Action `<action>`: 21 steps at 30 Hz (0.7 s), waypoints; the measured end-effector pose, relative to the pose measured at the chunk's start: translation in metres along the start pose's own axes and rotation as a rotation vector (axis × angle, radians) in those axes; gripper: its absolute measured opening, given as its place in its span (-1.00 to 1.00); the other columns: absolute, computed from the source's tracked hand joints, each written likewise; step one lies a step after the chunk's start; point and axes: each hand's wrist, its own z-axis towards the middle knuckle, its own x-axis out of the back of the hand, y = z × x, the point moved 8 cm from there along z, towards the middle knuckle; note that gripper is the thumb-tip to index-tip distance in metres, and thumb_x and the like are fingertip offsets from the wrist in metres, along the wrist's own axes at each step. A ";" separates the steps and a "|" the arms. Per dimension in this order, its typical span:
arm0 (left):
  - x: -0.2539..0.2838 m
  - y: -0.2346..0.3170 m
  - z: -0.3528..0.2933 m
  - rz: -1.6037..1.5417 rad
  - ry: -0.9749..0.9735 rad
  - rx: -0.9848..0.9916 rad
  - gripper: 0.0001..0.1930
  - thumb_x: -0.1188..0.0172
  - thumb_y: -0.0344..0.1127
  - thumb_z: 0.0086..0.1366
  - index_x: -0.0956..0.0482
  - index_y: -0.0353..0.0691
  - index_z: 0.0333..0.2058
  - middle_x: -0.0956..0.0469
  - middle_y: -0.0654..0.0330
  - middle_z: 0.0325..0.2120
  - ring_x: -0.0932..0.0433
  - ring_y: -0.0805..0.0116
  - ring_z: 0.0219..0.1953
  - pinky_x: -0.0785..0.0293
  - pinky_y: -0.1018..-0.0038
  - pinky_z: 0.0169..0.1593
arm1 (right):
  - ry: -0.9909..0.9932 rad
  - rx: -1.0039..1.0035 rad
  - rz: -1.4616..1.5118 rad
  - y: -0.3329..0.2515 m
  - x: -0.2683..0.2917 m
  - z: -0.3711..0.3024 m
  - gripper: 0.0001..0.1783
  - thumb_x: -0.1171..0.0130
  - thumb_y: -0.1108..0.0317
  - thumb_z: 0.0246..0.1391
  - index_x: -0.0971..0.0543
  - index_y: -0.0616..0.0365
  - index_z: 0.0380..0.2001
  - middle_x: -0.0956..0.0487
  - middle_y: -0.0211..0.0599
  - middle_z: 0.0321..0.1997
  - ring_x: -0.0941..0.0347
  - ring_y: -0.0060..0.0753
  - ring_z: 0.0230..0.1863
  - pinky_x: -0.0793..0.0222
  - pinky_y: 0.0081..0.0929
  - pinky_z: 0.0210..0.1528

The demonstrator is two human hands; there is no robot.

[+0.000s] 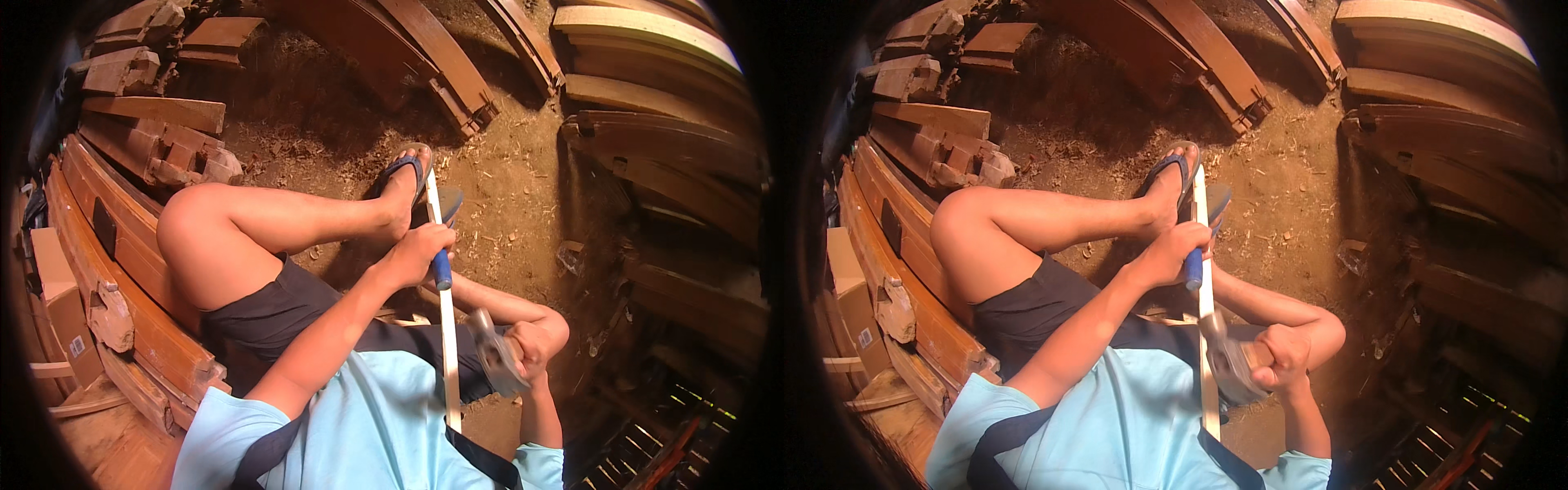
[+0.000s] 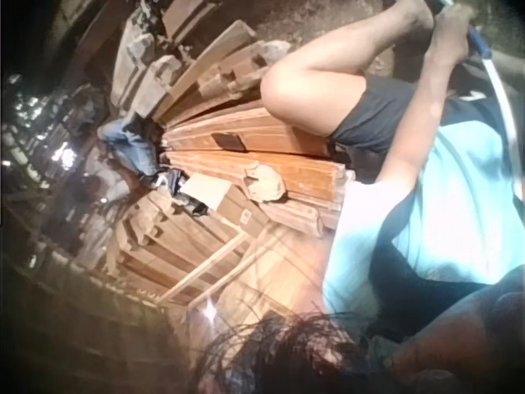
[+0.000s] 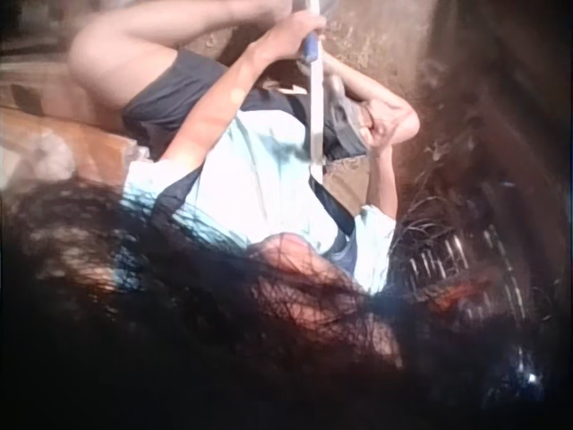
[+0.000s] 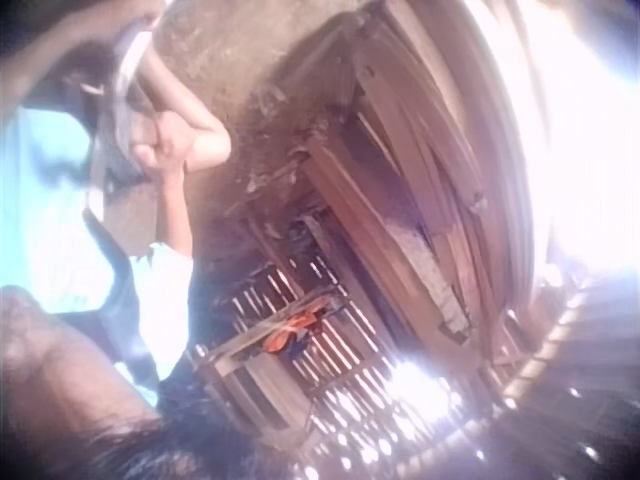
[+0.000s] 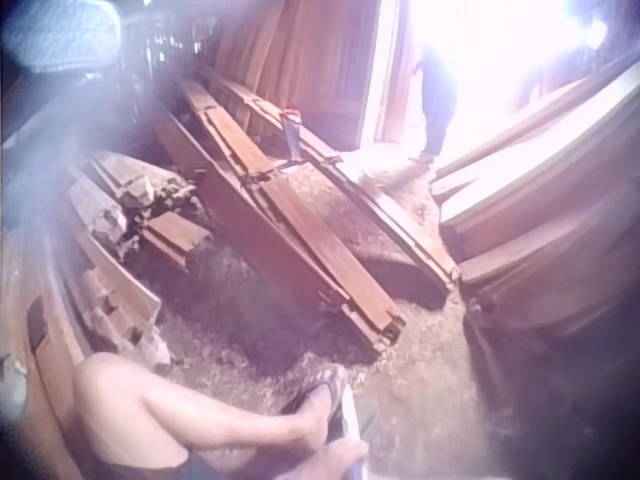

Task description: The person sits on the floor and uses a chisel and hammer to carve a thin wooden strip. They repeatedly strike the chisel to remove material and occasionally inspect the strip.

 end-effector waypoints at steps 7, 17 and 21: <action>0.002 -0.009 -0.004 -0.004 -0.039 0.086 -0.82 -0.22 -0.54 0.00 -0.37 -0.28 -0.44 -0.46 0.01 -0.43 -0.50 -0.03 -0.29 -0.41 0.27 -0.21 | -0.001 -0.186 -0.114 0.039 -0.025 -0.016 -0.28 -0.06 -0.34 0.04 -0.49 0.23 -0.62 -0.34 -0.22 -0.70 -0.36 -0.14 -0.65 -0.24 -0.34 -0.58; 0.004 0.042 0.000 0.025 -0.125 -0.045 -0.78 -0.20 -0.60 -0.08 -0.38 -0.27 -0.43 -0.47 0.01 -0.38 -0.48 -0.10 -0.08 -0.41 0.18 0.11 | -0.050 -0.071 -0.051 0.010 -0.027 -0.012 -0.20 -0.04 -0.41 0.01 -0.51 0.29 -0.62 -0.34 -0.25 -0.70 -0.34 -0.23 -0.67 -0.21 -0.35 -0.60; -0.003 0.040 -0.003 -0.012 -0.148 -0.055 -0.78 -0.20 -0.60 -0.08 -0.38 -0.27 -0.44 -0.47 0.01 -0.39 -0.49 -0.09 -0.10 -0.44 0.19 0.07 | -0.041 -0.091 0.039 0.011 -0.037 -0.015 -0.24 -0.09 -0.38 -0.01 -0.50 0.27 -0.62 -0.33 -0.25 -0.71 -0.34 -0.22 -0.68 -0.22 -0.34 -0.61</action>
